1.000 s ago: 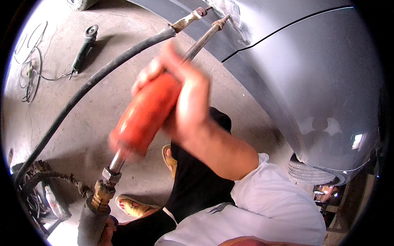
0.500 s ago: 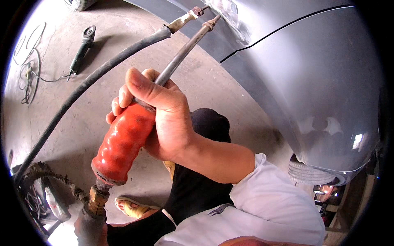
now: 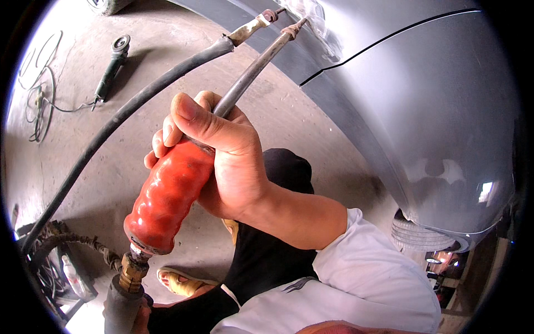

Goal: The person uses a spot welder and a slide hammer to pull out dents on a car door, attaching the welding tip to the metal and using the sliding weight to pull the panel outward.

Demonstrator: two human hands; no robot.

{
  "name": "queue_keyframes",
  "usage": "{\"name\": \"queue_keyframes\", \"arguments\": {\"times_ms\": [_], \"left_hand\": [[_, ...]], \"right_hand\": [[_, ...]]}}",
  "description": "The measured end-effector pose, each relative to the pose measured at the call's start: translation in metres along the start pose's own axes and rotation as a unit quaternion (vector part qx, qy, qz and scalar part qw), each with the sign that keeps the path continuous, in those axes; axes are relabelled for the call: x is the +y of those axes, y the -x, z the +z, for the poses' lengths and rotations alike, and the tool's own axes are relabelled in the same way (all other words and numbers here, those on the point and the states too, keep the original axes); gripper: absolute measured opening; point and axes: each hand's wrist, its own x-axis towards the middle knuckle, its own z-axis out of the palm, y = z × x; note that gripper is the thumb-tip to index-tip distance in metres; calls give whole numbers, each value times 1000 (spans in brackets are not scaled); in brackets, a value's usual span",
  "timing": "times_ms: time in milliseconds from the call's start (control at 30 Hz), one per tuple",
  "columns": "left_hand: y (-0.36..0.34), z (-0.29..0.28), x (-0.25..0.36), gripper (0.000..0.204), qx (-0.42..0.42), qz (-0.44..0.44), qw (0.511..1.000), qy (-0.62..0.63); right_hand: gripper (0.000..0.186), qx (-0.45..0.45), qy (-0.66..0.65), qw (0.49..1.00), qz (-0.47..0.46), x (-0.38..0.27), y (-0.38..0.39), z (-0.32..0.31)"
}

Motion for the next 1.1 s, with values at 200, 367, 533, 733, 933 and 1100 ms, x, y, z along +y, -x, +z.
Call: {"name": "queue_keyframes", "arguments": {"times_ms": [200,367,533,733,933,1100], "left_hand": [[-19,-14,-29,46,-238,170,894,339],[-24,-46,-42,40,-299,-112,562,763],[4,-39,-19,40,-173,36,844,506],[12,-12,25,40,-123,181,936,275],[13,-7,38,39,-100,173,945,258],[16,-5,39,38,-99,165,948,251]], "right_hand": [[35,-8,20,1000,-4,4,0,-5],[37,39,1,999,2,-22,-10,8],[33,69,-6,998,-2,-15,-2,18],[34,8,-28,999,-12,9,6,-1],[36,-3,-29,999,23,-6,3,0],[37,-24,-20,999,10,-2,0,-1]]}}
